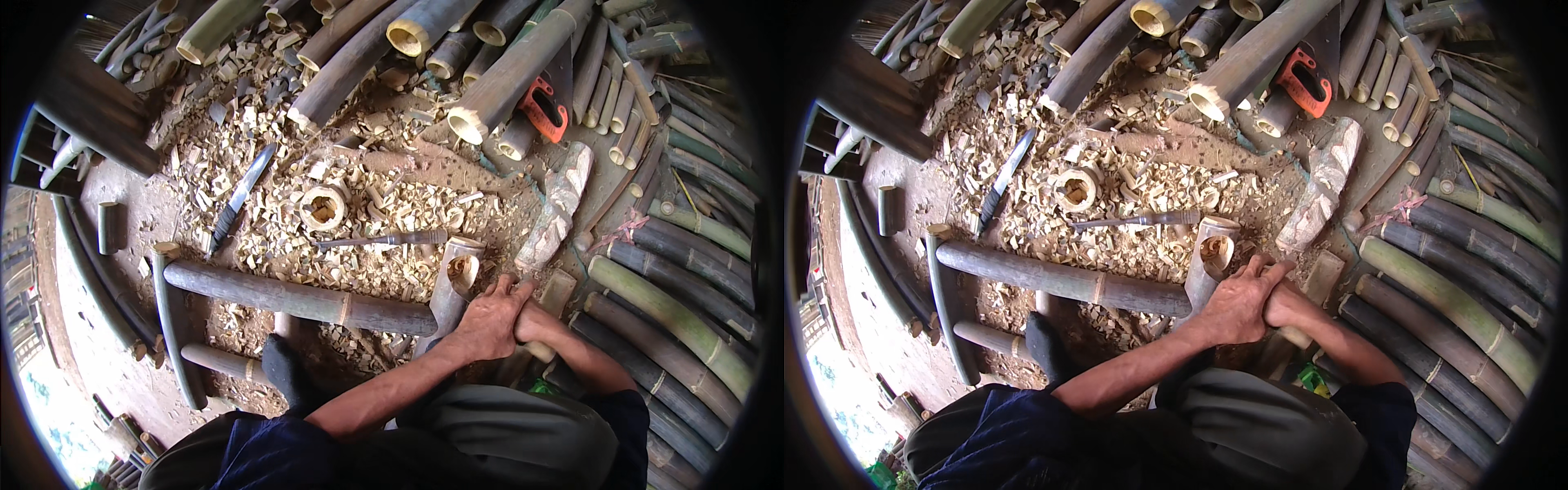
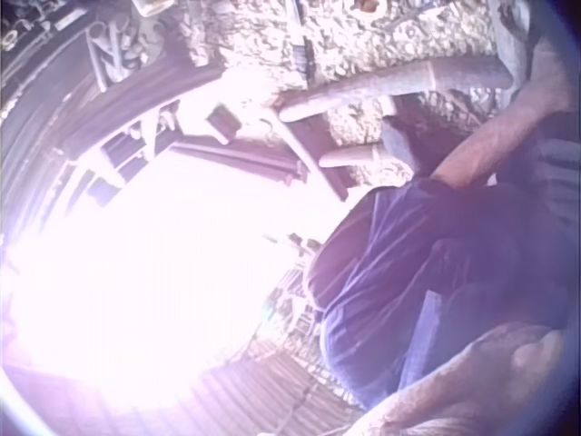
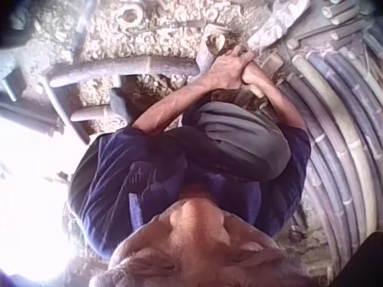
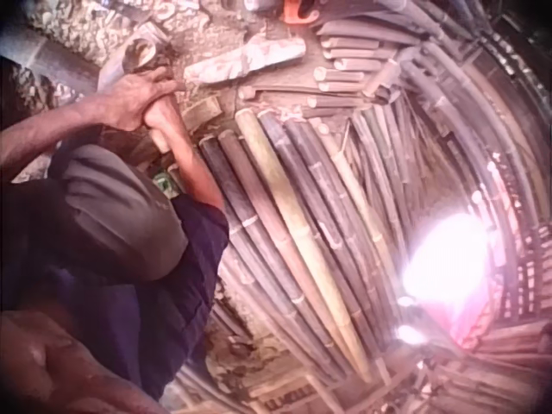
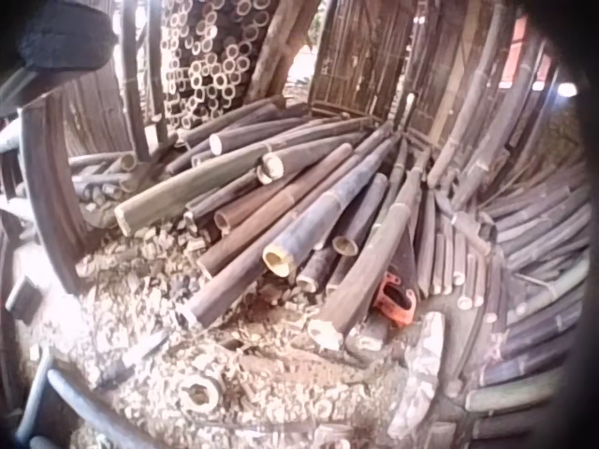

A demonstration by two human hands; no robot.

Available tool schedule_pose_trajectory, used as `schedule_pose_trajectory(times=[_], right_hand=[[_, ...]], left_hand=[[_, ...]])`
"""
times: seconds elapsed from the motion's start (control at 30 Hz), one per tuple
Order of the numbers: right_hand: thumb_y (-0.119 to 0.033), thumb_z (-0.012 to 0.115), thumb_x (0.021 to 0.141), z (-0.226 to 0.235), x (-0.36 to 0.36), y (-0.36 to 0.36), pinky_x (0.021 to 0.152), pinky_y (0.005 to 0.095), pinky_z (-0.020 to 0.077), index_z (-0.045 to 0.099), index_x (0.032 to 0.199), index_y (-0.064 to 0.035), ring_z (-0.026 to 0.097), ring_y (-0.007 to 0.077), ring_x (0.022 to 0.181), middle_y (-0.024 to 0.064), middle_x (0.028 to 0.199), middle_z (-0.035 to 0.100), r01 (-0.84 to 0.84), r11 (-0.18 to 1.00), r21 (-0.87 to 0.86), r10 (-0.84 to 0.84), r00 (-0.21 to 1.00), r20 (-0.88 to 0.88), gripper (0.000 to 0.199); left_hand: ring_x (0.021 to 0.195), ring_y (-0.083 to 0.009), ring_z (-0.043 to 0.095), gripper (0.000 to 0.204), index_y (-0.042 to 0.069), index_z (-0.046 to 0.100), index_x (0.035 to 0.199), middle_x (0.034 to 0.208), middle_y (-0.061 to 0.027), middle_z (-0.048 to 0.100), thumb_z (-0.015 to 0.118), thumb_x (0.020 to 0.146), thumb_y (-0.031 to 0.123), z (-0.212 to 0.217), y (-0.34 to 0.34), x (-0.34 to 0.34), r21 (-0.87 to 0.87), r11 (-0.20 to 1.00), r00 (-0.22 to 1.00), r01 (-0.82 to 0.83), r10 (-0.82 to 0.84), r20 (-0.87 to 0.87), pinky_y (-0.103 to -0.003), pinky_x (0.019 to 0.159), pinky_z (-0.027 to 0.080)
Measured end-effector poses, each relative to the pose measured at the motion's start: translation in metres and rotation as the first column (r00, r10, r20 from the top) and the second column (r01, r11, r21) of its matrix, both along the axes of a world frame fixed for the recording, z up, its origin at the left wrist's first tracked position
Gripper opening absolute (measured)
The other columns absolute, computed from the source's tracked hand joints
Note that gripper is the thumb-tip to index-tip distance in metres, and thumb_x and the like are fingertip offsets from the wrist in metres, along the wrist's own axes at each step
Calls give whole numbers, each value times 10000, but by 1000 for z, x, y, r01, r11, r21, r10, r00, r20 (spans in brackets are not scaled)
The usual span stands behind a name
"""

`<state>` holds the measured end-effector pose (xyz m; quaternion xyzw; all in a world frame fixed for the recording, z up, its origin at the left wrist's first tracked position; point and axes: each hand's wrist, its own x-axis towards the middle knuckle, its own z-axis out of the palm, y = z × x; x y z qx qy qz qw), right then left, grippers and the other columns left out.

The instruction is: The person assembles pieces of bamboo to form a structure, using a knife to shave wood and a piece of red string to measure and tie components together.

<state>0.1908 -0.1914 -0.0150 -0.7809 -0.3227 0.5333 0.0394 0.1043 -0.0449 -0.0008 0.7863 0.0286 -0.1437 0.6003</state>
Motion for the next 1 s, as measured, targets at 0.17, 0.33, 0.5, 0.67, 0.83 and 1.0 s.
schedule_pose_trajectory(times=[0.17,0.33,0.5,0.67,0.83,1.0], right_hand=[[-244,712,910,-14,-58,-16,1012,403,511,553,1356,-81,623,290,1213,175,1247,660,292,938,186,-267,952,-149,500],[-234,696,923,-18,-69,-15,1036,398,492,543,1373,-68,606,285,1235,167,1266,647,210,940,269,-196,977,-80,503],[-224,681,936,3,-49,-2,1060,393,473,532,1389,-56,589,280,1257,160,1286,634,64,989,131,-78,992,104,505],[-224,654,959,-6,-100,22,1077,391,460,531,1394,-48,579,270,1268,148,1302,624,544,732,411,-473,839,-268,484],[-319,532,1054,10,-103,53,1065,407,463,567,1325,-73,602,232,1227,109,1307,620,826,-189,-531,-426,-556,-714,368],[-360,483,1074,8,-124,40,933,418,532,624,1188,-55,645,201,1069,103,1167,686,930,-40,-366,-466,-341,-816,355]], left_hand=[[1061,-398,694,804,76,563,1334,1077,-229,703,806,568,97,-10,34,0,-30,926,926,376,-376,-15,-448,916,552],[1081,-363,699,721,84,583,1295,1025,-204,727,795,606,101,-13,39,6,36,873,874,486,-486,-21,-443,932,547],[1200,-407,622,757,125,516,1393,1252,-235,583,779,684,92,1,26,-7,2,952,950,307,-306,-56,-490,1010,507],[1211,-434,582,778,99,531,1384,1331,-232,520,772,646,67,-8,68,10,-52,650,643,758,-759,-103,-483,1049,484],[1425,-469,390,950,37,278,1545,1524,-295,341,794,765,203,55,91,-50,28,1000,993,-7,10,-115,-489,1169,387],[1055,-463,672,727,-11,370,1360,1090,-255,650,742,803,274,55,108,-111,139,934,773,330,-183,-607,-564,917,526]])
